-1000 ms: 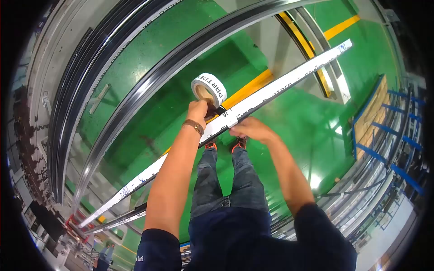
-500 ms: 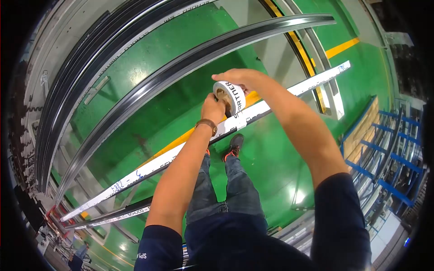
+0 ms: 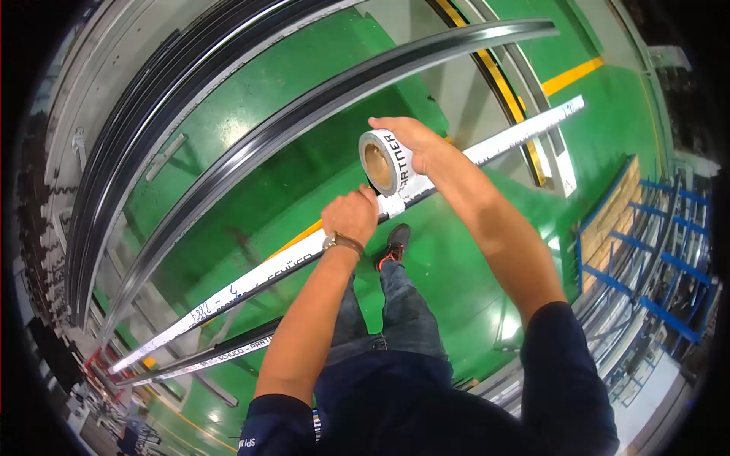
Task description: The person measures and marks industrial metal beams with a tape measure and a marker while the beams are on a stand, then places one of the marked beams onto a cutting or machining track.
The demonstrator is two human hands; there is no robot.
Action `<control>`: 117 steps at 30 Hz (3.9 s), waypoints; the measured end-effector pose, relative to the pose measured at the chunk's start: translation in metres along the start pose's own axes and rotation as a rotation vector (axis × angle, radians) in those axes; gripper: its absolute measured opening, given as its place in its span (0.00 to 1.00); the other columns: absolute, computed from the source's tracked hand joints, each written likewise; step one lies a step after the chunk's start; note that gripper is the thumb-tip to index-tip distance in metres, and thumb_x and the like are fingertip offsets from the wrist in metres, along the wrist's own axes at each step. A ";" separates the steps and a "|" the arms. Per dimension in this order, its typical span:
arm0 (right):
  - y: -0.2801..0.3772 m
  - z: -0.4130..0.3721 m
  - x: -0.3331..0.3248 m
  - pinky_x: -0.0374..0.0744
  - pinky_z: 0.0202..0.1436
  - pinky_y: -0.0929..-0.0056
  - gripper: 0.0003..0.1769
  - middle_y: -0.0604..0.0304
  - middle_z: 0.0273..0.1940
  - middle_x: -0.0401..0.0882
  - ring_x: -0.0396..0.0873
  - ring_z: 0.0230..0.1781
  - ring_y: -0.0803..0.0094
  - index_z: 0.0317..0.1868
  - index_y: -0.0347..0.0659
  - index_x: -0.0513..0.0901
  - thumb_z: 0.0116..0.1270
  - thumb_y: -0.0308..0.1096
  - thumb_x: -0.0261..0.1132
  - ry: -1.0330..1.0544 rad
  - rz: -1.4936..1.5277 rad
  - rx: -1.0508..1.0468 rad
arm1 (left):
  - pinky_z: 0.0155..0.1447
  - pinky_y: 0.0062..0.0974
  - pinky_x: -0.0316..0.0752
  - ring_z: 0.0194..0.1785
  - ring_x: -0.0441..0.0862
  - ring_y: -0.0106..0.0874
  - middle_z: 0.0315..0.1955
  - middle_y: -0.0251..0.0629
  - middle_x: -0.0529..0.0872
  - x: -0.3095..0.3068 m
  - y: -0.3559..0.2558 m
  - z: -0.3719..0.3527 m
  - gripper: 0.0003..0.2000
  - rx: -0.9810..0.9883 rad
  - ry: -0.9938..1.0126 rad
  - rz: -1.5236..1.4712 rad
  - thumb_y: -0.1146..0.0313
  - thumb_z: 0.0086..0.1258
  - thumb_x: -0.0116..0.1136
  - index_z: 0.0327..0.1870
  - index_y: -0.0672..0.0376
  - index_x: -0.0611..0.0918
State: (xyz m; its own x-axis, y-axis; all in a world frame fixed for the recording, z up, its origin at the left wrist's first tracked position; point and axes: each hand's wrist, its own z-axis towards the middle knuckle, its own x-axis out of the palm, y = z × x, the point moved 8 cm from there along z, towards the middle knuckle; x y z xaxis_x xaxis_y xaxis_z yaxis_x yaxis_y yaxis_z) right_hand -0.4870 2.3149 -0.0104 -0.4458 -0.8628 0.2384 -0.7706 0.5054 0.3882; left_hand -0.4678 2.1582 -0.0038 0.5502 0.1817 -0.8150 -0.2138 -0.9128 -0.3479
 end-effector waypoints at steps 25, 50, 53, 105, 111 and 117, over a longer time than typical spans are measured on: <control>-0.178 0.061 -0.080 0.78 0.51 0.64 0.20 0.54 0.47 0.85 0.79 0.45 0.65 0.54 0.36 0.81 0.75 0.45 0.65 -0.018 -0.611 -0.559 | 0.54 0.54 0.76 0.45 0.84 0.60 0.35 0.59 0.88 0.010 0.001 0.012 0.30 -0.098 0.130 0.093 0.53 0.79 0.34 0.36 0.65 0.88; -0.115 -0.085 -0.047 0.79 0.41 0.74 0.19 0.61 0.31 0.85 0.80 0.35 0.76 0.37 0.35 0.86 0.77 0.44 0.63 0.181 -0.306 -0.236 | 0.50 0.32 0.86 0.43 0.89 0.31 0.45 0.39 0.89 0.066 0.028 0.079 0.10 -0.234 0.504 -1.424 0.69 0.77 0.53 0.54 0.61 0.80; -0.028 -0.087 -0.037 0.78 0.40 0.73 0.27 0.60 0.30 0.84 0.81 0.36 0.75 0.36 0.37 0.85 0.77 0.55 0.61 -0.173 -0.435 -0.402 | 0.50 0.31 0.85 0.43 0.89 0.30 0.45 0.38 0.88 0.047 0.016 0.071 0.11 -0.176 0.478 -1.448 0.70 0.77 0.54 0.56 0.61 0.80; -0.194 -0.057 -0.062 0.81 0.46 0.57 0.36 0.45 0.36 0.88 0.88 0.37 0.51 0.46 0.29 0.81 0.65 0.62 0.59 -0.239 -0.208 -0.227 | 0.49 0.40 0.80 0.44 0.89 0.44 0.42 0.43 0.91 0.012 -0.050 -0.019 0.29 0.392 0.061 -0.019 0.43 0.63 0.72 0.55 0.57 0.83; -0.181 -0.049 -0.061 0.82 0.45 0.57 0.37 0.56 0.23 0.86 0.89 0.35 0.58 0.43 0.33 0.83 0.70 0.66 0.55 -0.176 -0.437 -0.360 | 0.45 0.42 0.79 0.41 0.88 0.46 0.37 0.43 0.91 0.015 -0.050 -0.018 0.28 0.377 0.006 0.055 0.40 0.62 0.71 0.49 0.57 0.84; -0.176 -0.074 -0.056 0.82 0.46 0.53 0.30 0.57 0.20 0.84 0.88 0.34 0.55 0.41 0.34 0.84 0.74 0.58 0.55 -0.317 -0.354 -0.457 | 0.42 0.44 0.78 0.38 0.87 0.47 0.35 0.42 0.90 0.017 -0.049 -0.018 0.27 0.397 -0.042 0.123 0.39 0.63 0.70 0.45 0.56 0.84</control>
State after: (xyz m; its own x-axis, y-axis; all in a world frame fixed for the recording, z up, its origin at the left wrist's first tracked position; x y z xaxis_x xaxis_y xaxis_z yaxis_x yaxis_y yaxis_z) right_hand -0.2929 2.2746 -0.0264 -0.3673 -0.9037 -0.2201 -0.6558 0.0838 0.7502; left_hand -0.4336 2.1992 0.0074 0.4693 0.1029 -0.8770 -0.5748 -0.7184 -0.3918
